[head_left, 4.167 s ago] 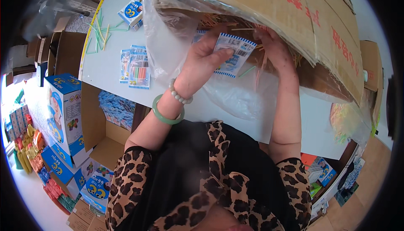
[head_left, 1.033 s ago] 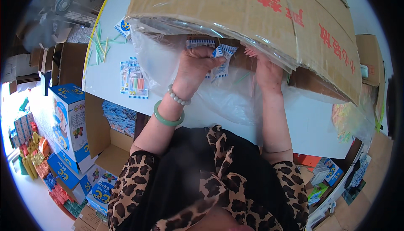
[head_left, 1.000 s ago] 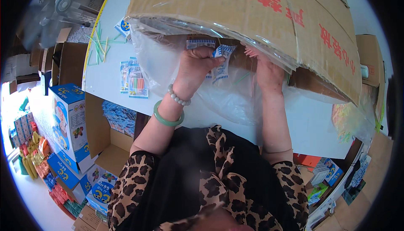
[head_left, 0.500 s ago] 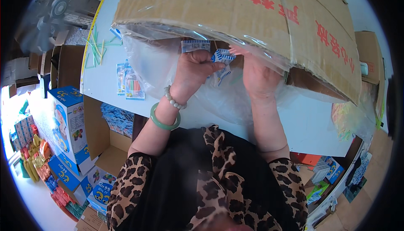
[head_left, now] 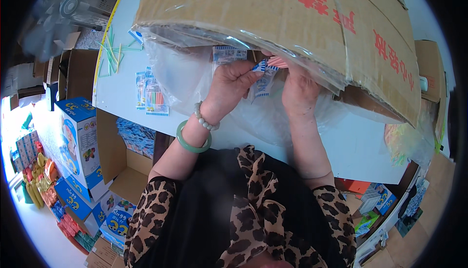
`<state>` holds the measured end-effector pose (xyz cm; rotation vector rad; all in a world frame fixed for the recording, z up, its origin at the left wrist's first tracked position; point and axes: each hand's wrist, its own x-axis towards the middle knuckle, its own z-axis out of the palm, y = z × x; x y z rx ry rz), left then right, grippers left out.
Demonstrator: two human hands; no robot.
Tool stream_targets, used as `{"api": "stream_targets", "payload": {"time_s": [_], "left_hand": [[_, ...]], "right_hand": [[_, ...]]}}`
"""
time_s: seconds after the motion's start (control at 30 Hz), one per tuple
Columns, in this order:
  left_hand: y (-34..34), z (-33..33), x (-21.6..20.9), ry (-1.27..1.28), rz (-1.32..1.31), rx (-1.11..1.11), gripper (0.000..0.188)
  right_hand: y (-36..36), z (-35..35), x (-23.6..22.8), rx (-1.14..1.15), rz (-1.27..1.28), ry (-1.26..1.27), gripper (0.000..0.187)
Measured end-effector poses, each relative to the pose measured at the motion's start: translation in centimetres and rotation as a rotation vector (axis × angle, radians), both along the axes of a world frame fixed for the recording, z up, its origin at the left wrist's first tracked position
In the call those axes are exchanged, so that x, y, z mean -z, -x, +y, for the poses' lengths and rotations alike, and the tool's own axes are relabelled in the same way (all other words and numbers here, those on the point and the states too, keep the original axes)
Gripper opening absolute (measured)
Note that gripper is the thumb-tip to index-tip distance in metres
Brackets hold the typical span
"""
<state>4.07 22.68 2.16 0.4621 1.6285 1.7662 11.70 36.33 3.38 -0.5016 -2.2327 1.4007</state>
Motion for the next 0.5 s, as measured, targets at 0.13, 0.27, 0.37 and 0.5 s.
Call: {"api": "stream_targets", "payload": {"time_s": [0.13,0.27,0.37,0.5], "left_hand": [[0.1,-0.2,0.1,-0.073,-0.033,-0.012,0.015],[-0.3,-0.3,0.0,-0.057,-0.03,0.02,0.015],[-0.1,-0.7,0.6,-0.028,0.046,0.061,0.014],[-0.2,-0.4,-0.2,0.034,0.008,0.026,0.014]], "right_hand": [[0.0,0.0,1.1,0.023,0.112,0.008,0.019],[0.4,0.7,3.3,0.074,0.096,0.048,0.016],[0.7,0.6,3.9,0.269,0.224,0.58,0.013],[0.4,1.1,5.5,0.276,0.158,0.573,0.013]]}}
